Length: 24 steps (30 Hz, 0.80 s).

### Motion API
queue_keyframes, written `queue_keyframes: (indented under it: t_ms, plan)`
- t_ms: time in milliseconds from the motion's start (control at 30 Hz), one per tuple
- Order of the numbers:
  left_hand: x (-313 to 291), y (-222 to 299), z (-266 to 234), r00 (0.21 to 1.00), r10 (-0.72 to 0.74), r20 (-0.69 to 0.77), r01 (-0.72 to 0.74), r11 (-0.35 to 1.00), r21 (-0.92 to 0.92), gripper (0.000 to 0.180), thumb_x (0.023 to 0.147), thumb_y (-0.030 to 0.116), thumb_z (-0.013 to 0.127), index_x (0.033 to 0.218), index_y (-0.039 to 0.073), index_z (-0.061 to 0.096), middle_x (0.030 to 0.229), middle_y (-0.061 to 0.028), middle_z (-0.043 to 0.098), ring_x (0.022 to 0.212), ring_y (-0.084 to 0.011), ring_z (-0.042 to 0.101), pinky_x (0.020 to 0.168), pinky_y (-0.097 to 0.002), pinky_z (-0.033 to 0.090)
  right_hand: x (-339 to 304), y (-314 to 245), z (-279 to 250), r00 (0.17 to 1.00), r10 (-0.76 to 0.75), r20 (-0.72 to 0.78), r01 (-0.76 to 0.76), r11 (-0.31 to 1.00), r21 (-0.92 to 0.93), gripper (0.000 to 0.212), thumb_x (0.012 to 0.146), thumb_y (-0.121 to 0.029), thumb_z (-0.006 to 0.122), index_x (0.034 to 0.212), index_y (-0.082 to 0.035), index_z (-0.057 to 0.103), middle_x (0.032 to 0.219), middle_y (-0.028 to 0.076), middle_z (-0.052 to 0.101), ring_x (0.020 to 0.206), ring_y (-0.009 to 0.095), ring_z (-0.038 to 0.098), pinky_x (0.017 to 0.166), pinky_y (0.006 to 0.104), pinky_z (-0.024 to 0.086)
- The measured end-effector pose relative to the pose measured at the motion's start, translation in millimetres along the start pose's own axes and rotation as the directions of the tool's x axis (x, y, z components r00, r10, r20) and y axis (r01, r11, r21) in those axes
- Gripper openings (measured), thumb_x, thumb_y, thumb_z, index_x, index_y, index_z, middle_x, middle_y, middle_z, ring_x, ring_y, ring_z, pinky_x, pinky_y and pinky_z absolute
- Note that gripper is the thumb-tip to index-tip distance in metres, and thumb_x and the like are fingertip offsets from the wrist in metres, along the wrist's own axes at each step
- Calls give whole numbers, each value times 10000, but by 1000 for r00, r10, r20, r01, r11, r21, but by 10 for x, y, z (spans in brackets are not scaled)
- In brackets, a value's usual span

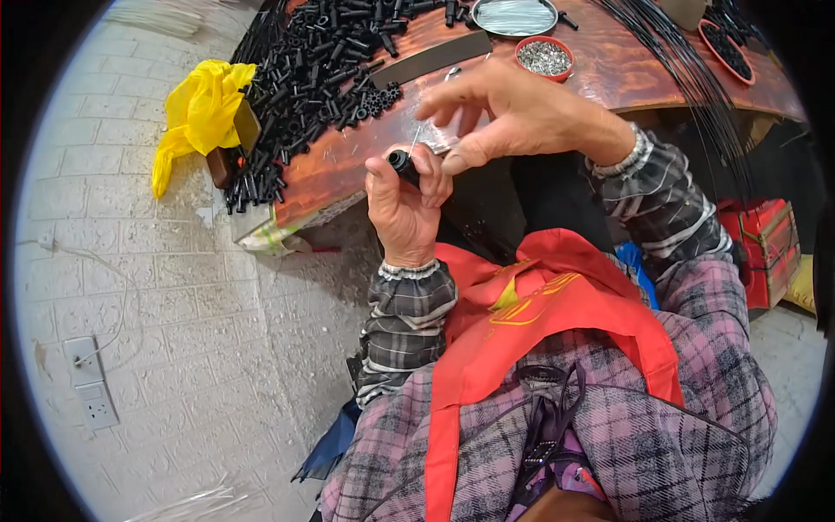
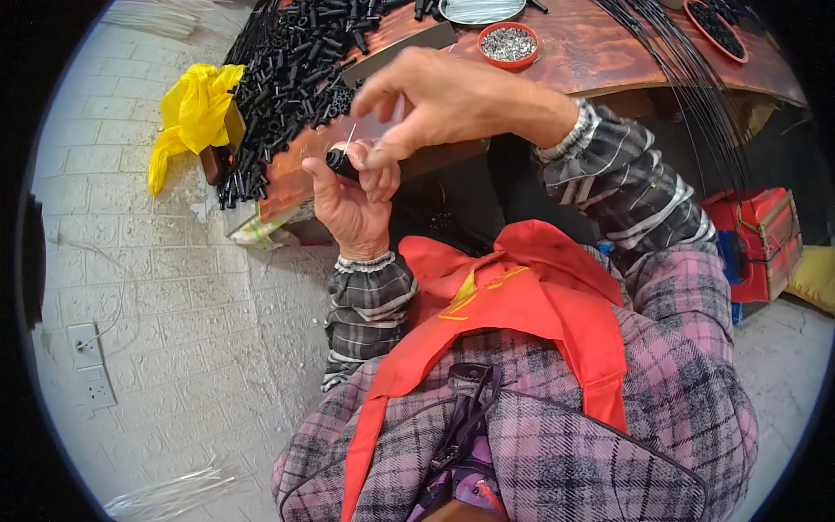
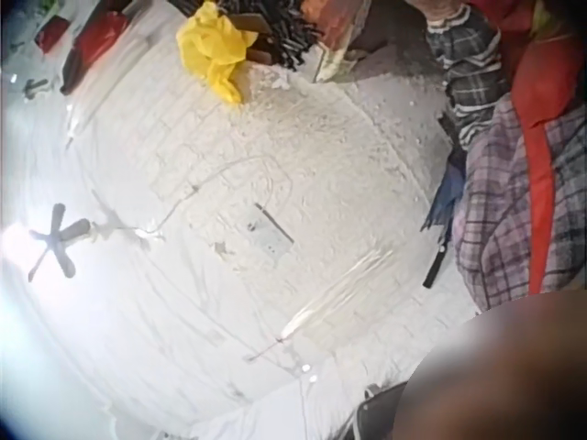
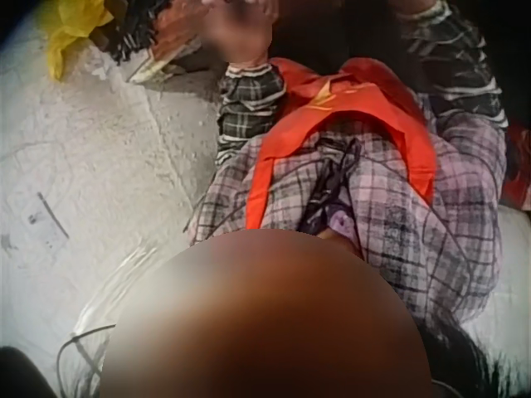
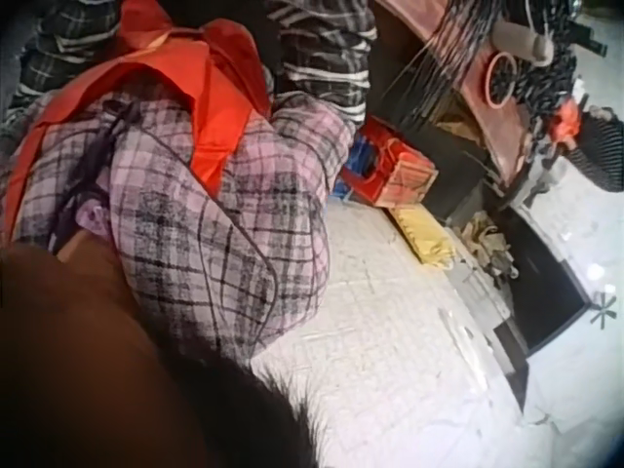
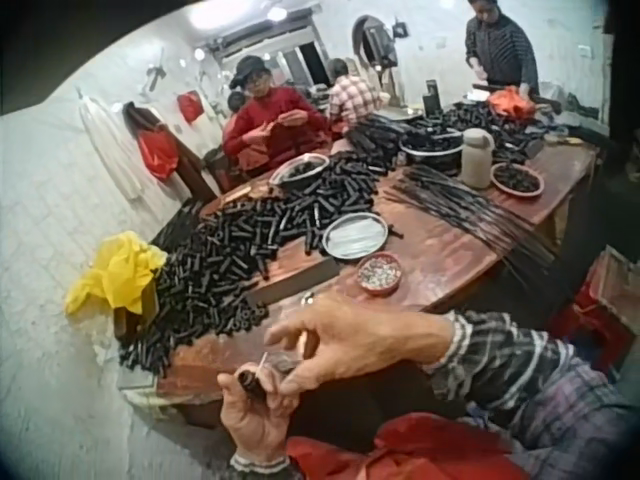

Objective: Bundling a set of black plastic rods or cable ties together using a small circular cap and securing them with pliers.

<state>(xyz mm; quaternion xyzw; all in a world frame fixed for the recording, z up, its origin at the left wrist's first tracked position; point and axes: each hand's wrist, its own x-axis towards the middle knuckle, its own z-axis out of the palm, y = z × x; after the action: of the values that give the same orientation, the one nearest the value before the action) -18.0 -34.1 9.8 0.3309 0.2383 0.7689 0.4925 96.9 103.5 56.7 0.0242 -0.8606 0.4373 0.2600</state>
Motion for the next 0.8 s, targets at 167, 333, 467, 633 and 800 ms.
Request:
queue_keyframes:
  t_ms: [167, 333, 467, 633, 800]
  plan:
    - [45, -112, -23, 961, 35, -276, -41, 999, -17, 471, 865, 437, 398, 774, -15, 493, 573, -38, 420, 459, -118, 367, 405, -232, 255, 201, -77, 15, 991, 25, 131, -3, 986, -167, 312, 637, -194, 664, 837, 29, 580, 690, 109, 593, 647, 197, 582, 574, 280, 462]
    - [109, -84, -146, 995, 32, -95, -31, 999, 8, 476, 866, 431, 398, 761, -22, 500, 516, -29, 390, 430, -117, 335, 406, -235, 247, 304, -69, 11, 984, 3, 181, 34, 979, -201, 145, 648, -105, 615, 679, 28, 567, 585, 107, 569, 537, 190, 562, 513, 292, 432]
    - [245, -93, -205, 1000, 15, -28, -16, 1000, -7, 492, 866, 436, 396, 743, -29, 501, 488, -28, 367, 418, -113, 313, 411, -231, 243, 425, -20, -81, 980, 7, 198, 28, 984, -175, 123, 640, -99, 613, 651, 18, 577, 559, 103, 560, 497, 191, 547, 491, 289, 421]
    - [71, 24, -292, 990, 106, -96, -91, 985, 147, 477, 872, 421, 394, 819, -39, 509, 547, -41, 394, 459, -118, 342, 423, -234, 261, 236, 375, -44, 999, -35, -10, 26, 877, -480, 374, 604, -214, 704, 896, -19, 575, 754, 125, 581, 738, 233, 576, 593, 332, 436]
    - [-97, 320, -339, 978, 183, -103, -147, 946, 290, 477, 869, 442, 373, 839, -19, 493, 596, -54, 416, 507, -139, 386, 501, -278, 334, 83, 529, 145, 946, 320, 44, -141, 534, -834, 689, 477, -223, 781, 1031, 42, 468, 885, 150, 496, 846, 309, 498, 645, 362, 469]
